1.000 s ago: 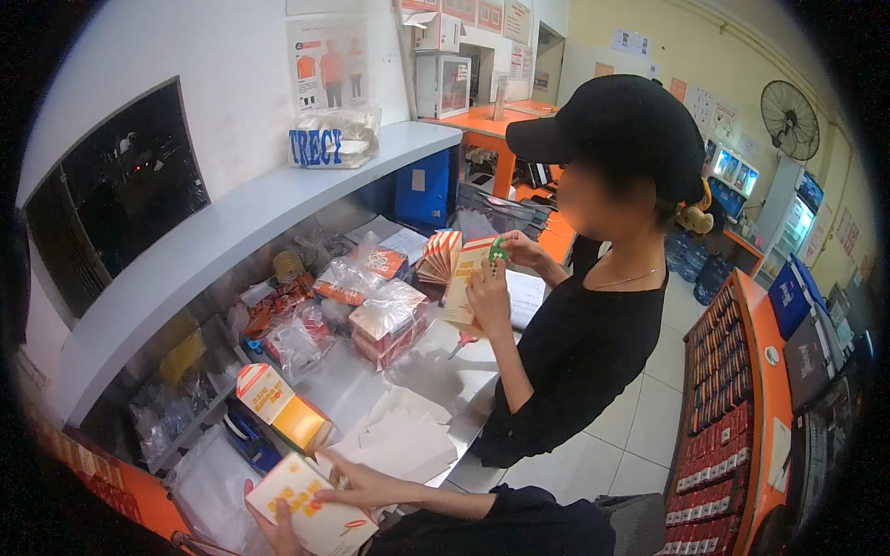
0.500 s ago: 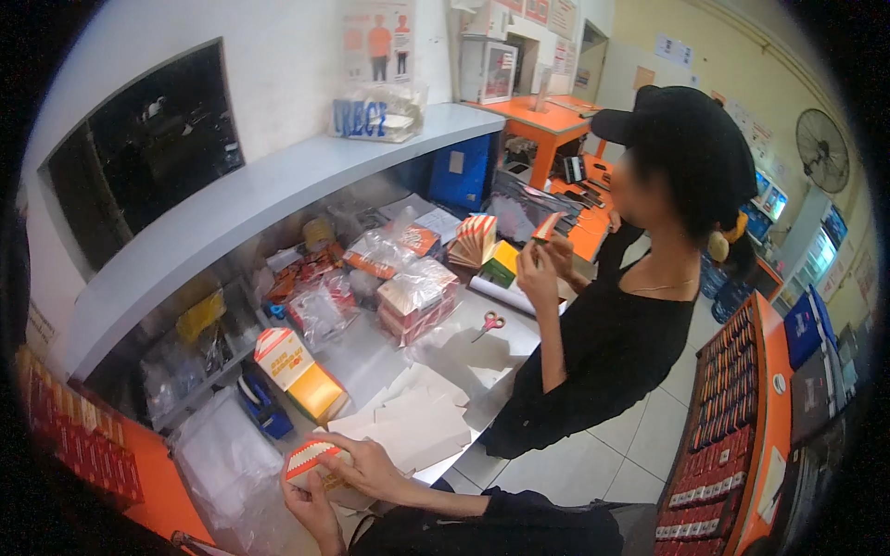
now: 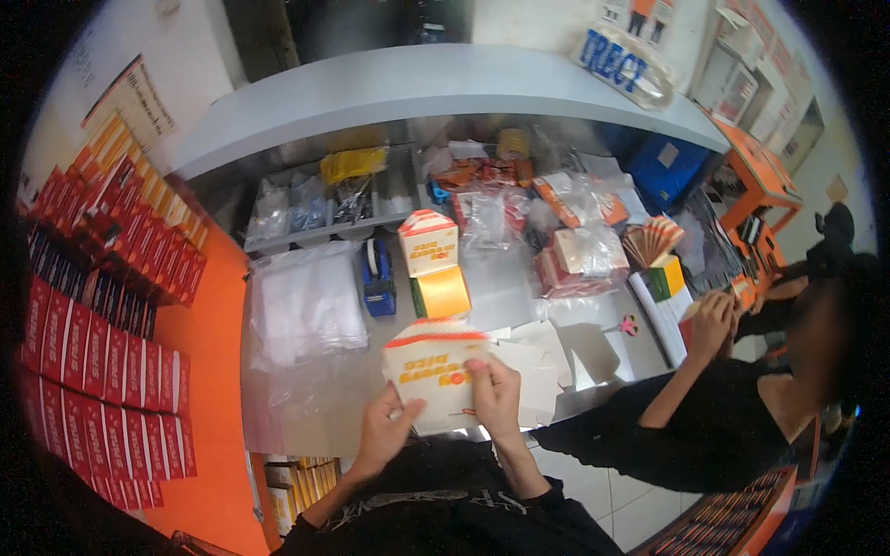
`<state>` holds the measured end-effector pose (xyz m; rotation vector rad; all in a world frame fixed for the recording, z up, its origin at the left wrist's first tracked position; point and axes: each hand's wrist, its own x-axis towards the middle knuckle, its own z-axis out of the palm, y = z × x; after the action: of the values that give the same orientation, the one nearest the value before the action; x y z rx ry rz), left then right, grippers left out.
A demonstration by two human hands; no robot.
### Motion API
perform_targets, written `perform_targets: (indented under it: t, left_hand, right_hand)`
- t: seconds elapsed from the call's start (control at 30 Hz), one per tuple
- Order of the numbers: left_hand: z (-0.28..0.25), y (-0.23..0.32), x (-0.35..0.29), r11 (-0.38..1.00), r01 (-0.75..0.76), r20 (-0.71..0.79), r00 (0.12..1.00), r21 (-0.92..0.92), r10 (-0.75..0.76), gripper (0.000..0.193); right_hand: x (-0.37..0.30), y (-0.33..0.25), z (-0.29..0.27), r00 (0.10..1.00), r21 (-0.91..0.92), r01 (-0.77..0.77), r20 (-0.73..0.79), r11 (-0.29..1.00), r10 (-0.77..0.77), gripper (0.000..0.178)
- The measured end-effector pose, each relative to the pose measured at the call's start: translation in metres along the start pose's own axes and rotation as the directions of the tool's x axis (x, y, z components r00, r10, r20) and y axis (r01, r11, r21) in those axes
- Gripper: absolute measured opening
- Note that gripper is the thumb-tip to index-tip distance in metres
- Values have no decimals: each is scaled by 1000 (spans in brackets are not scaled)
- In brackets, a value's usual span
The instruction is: The person assembles food boxes by hand, peeling and applying adhesive strips to secure the cardboard panels.
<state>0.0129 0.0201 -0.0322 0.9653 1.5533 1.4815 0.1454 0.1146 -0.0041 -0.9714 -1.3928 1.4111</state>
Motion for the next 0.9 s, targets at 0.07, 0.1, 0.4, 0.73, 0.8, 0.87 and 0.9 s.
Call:
perform_targets:
  t: [0.07,0.1,0.4,0.73,0.8,0.87,0.9]
  left_hand:
    - [-3,-9,4,988,-66,-43,996,143,73,15]
    - [-4,-15,8,950,-124,-55,988,285,145,15]
    - [-33,-46,31,969,-185,174,962,-165,213,11]
    - [-36,-109,79,990,63,710,703,-130,48,39]
    - [-26,-151,102,924,181,667,739,-338,100,54]
    - [-23,-147,123,888,202,598,796,-413,96,54]
    - [-22,-144,133,846,226,529,845,-482,75,55]
  right_hand:
    - [8,15,7,999,80,-47,26,996,45,26]
    - [11,21,8,995,156,-97,35,983,92,27]
    - [27,38,-29,856,-9,-23,516,1000,24,23]
    - [48,51,-11,923,-248,-254,226,935,311,20]
    - [58,81,-15,905,-202,-267,284,942,317,26]
    - [73,80,-8,903,-144,-243,327,959,278,29]
    - [74,75,-8,877,277,-429,357,860,323,34]
